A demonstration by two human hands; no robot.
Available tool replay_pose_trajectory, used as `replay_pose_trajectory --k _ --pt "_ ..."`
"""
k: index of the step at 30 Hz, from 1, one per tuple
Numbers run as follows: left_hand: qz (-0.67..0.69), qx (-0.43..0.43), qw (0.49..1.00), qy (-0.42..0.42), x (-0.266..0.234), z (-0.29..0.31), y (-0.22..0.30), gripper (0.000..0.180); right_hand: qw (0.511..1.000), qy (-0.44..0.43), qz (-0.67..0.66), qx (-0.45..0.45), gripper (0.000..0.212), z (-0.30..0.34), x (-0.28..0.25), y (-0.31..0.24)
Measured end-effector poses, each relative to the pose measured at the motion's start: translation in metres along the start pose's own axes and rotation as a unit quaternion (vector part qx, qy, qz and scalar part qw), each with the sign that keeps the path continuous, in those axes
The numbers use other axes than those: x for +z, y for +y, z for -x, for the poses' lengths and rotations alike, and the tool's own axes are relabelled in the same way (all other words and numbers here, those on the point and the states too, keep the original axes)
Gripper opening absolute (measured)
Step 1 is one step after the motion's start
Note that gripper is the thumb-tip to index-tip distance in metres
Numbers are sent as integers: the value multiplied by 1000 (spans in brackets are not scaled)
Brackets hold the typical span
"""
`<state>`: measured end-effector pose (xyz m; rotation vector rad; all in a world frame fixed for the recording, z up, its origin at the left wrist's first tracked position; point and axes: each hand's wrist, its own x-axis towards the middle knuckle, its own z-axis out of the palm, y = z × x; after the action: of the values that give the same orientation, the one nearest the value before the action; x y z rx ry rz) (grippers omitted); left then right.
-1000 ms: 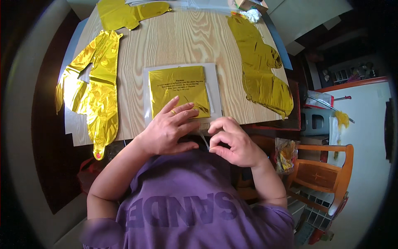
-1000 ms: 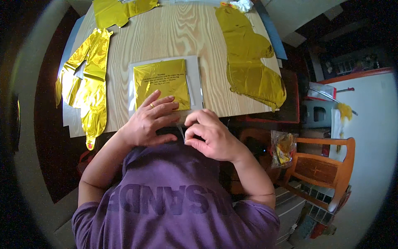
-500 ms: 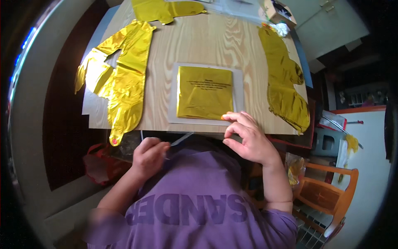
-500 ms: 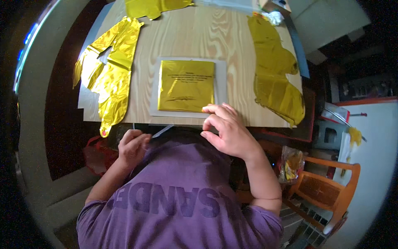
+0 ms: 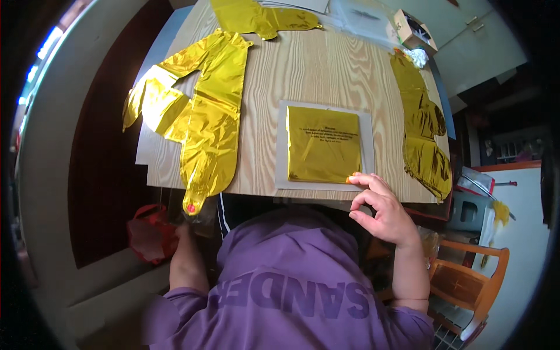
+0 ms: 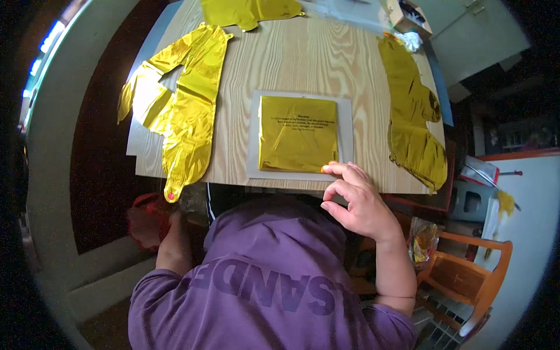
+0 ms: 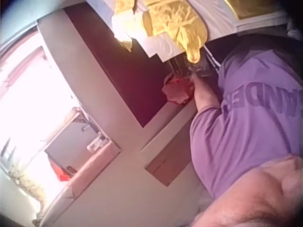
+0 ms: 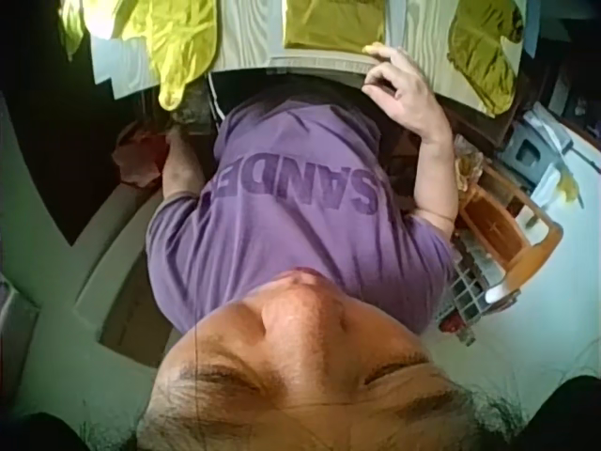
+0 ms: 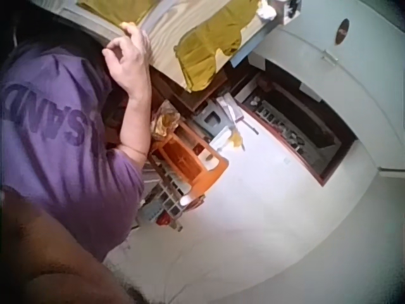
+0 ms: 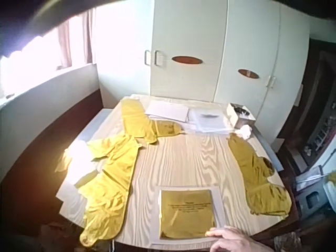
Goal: Folding gold foil balloons and preparing them with cardboard backings for packaging.
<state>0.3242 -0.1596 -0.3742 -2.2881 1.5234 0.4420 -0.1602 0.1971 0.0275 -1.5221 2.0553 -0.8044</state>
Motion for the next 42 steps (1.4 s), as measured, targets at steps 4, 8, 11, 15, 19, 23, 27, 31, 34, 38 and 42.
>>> replay_pose_trajectory --k 4,8,11,15,19,23,27,31,34,38,42 --pt "175 9 984 -37 4 -20 8 45 1000 4 -16 26 19 2 -2 -3" --pt "472 -11 878 -79 7 -24 6 53 1000 2 -7 20 19 -3 -1 -7" --pt "698 -63 700 -139 2 -11 18 59 1000 12 -5 23 19 -1 0 -6" --pt "807 -78 524 -259 -6 -3 33 68 999 48 9 1 19 4 3 -4" --pt "535 300 736 -287 22 -16 11 53 994 104 -10 -20 19 12 1 -5" --pt "294 312 900 -75 24 -56 -9 68 986 165 -26 -21 17 34 1 5" --pt "183 175 840 -480 -42 76 53 48 978 206 23 21 16 53 0 7" --pt "-370 545 735 -158 -165 200 72 45 970 214 116 17 23 62 2 16" --pt "-184 636 741 -110 -256 308 86 25 966 187 180 -6 52 57 9 20" --pt "128 795 593 -28 -273 373 110 32 948 150 272 -66 70 36 19 29" --pt "92 845 494 182 -244 377 164 50 928 176 313 -95 65 36 35 44"
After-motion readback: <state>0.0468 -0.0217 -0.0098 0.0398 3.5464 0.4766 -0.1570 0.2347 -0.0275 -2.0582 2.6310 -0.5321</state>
